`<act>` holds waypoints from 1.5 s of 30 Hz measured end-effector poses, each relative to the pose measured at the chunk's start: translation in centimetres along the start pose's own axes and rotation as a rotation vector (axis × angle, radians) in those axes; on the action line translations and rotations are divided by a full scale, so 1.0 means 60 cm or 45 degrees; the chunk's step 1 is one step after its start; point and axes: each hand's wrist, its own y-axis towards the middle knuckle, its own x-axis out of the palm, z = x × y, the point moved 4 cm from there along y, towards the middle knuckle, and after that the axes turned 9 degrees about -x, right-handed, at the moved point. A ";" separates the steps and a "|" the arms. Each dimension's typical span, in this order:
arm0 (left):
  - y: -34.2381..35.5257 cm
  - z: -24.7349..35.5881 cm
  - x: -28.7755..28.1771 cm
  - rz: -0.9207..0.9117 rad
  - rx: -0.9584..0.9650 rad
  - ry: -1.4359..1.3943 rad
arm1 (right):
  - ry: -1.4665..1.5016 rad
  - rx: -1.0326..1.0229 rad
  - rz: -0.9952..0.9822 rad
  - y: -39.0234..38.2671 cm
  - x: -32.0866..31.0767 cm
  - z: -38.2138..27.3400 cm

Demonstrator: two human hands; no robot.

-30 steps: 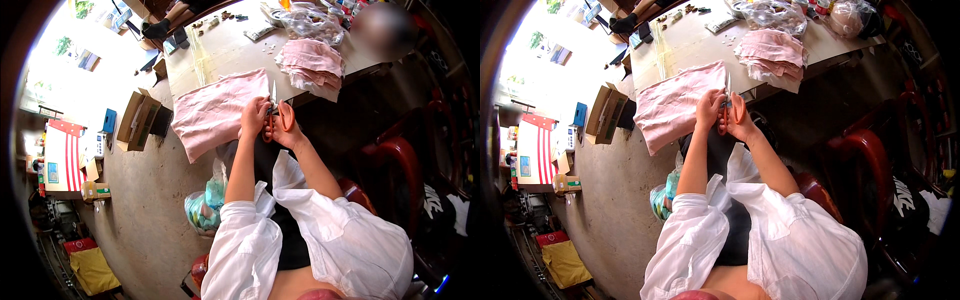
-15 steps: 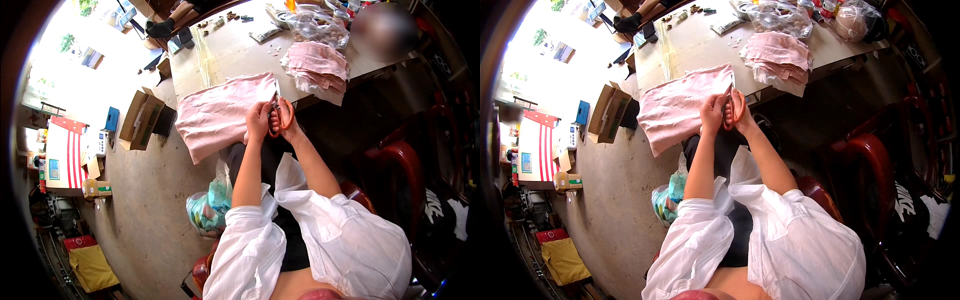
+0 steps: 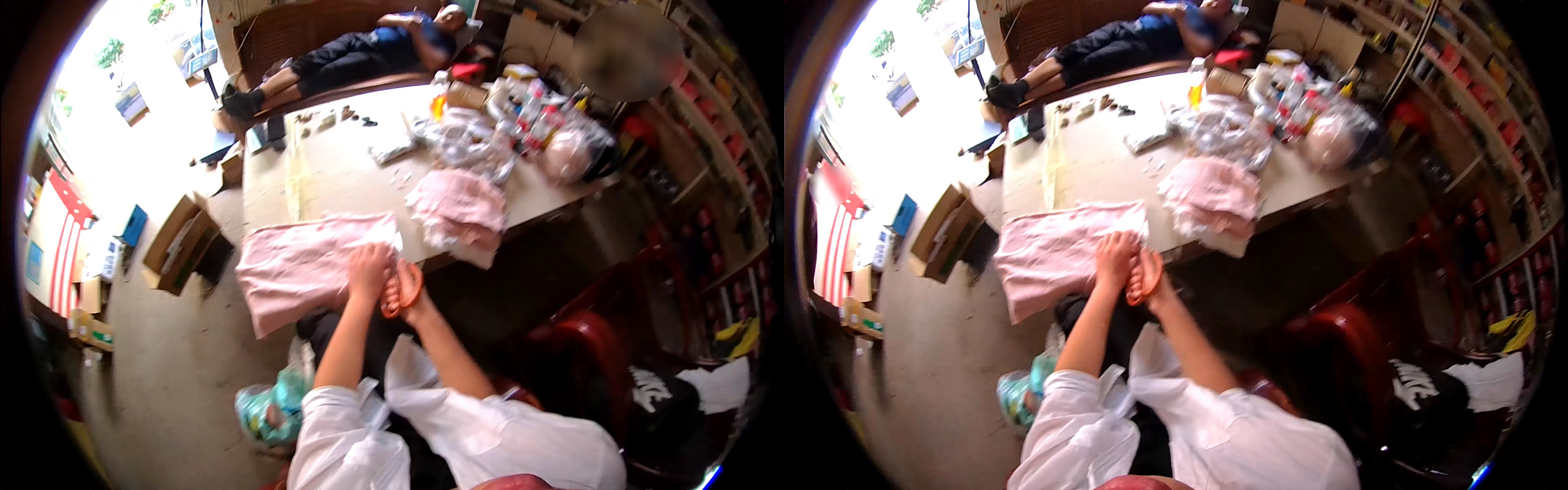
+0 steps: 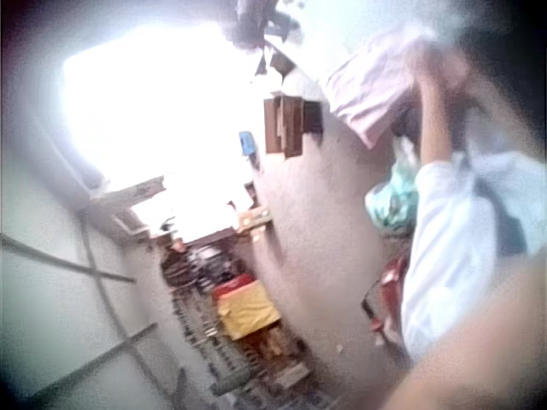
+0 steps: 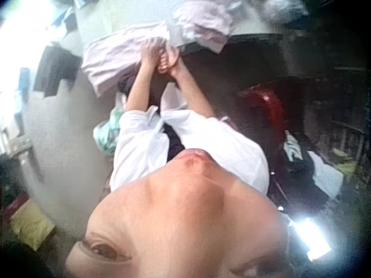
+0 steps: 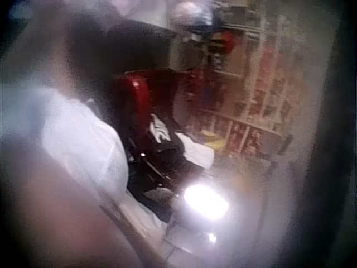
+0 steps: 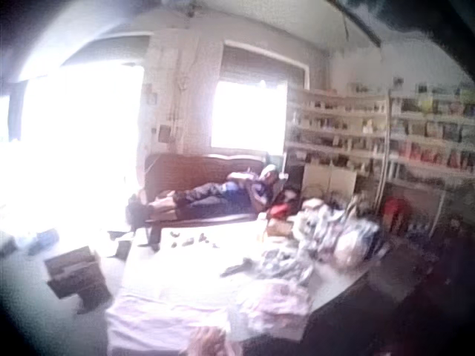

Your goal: The person uses orange-handled scissors to trim the edges of a pink cloth on a table. They repeatedly lift, unfold, and reposition the fabric to cut along different sides, creating a pile of cut fabric pieces.

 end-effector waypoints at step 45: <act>-0.044 -0.014 0.032 -0.056 -0.578 -0.565 | 0.097 0.212 -0.108 0.031 -0.032 -0.009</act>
